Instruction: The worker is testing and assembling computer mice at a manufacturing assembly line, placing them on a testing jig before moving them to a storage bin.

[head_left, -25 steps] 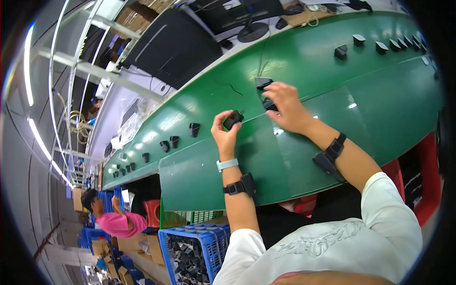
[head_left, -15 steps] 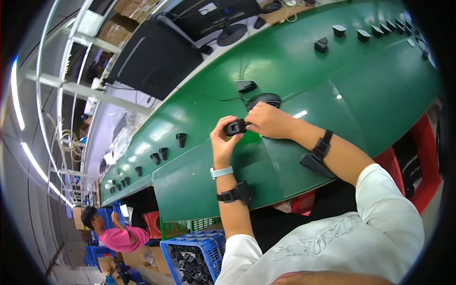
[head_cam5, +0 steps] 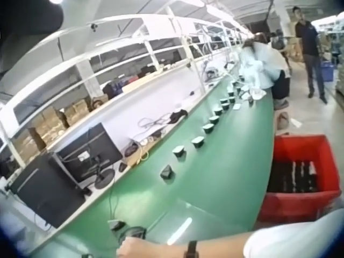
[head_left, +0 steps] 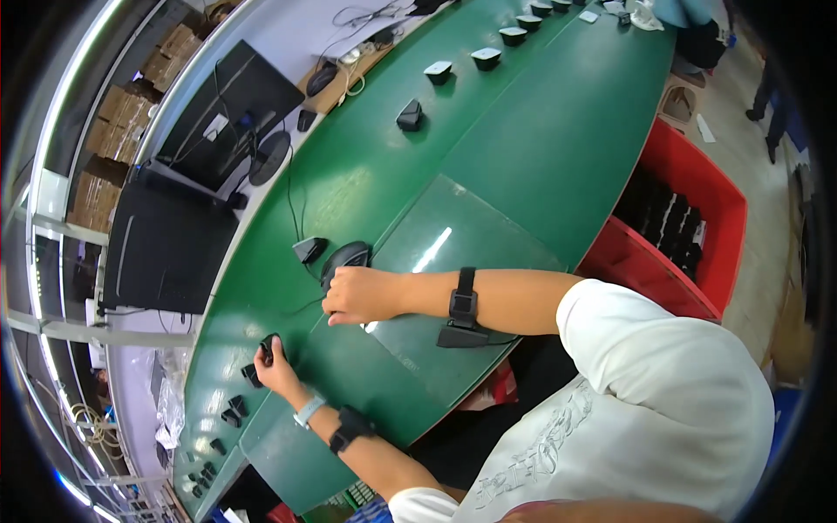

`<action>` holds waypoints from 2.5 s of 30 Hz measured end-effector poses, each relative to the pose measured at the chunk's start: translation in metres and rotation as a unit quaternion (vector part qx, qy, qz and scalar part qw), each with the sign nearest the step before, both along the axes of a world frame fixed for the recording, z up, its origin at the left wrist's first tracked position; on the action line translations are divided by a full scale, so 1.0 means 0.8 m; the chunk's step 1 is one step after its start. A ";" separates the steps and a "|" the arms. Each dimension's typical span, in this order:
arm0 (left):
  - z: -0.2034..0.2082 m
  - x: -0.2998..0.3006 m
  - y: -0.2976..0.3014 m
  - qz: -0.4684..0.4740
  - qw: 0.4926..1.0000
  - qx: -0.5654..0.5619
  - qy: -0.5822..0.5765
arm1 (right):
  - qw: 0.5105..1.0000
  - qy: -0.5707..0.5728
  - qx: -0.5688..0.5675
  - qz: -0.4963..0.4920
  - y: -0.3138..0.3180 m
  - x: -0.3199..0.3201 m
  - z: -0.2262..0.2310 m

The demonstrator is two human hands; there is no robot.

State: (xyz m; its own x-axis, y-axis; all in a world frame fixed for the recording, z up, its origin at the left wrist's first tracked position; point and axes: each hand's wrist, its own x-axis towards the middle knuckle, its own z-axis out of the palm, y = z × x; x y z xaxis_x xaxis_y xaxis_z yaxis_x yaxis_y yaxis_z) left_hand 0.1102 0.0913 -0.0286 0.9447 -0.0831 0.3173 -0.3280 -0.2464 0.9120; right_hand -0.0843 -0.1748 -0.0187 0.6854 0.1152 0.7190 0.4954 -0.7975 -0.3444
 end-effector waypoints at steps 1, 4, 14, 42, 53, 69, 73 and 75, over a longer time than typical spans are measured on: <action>-0.005 0.018 0.001 0.071 0.991 0.105 -0.046 | 0.999 -0.031 -0.017 -0.002 0.001 0.001 -0.005; -0.007 0.036 -0.003 0.151 0.920 0.318 -0.174 | 1.000 0.011 -0.023 0.015 -0.001 -0.004 -0.003; 0.065 -0.016 -0.232 -0.279 0.830 0.328 -0.355 | 0.958 0.018 0.282 0.041 -0.013 -0.011 0.009; 0.022 -0.105 -0.090 -0.443 0.825 -0.285 0.205 | 0.987 0.019 0.160 0.008 -0.003 -0.001 0.000; 0.046 -0.130 -0.103 -0.443 0.851 -0.206 0.194 | 0.995 0.010 0.093 -0.022 -0.003 0.001 -0.003; 0.027 -0.097 -0.081 -0.430 0.717 -0.447 0.317 | 0.958 0.154 0.069 -0.234 -0.028 0.006 -0.023; 0.028 -0.099 -0.091 -0.449 0.684 -0.476 0.324 | 0.947 0.197 0.071 -0.244 -0.024 0.011 -0.014; 0.034 -0.113 -0.102 -0.367 0.734 -0.485 0.301 | 0.935 0.186 0.130 -0.272 -0.027 0.013 -0.012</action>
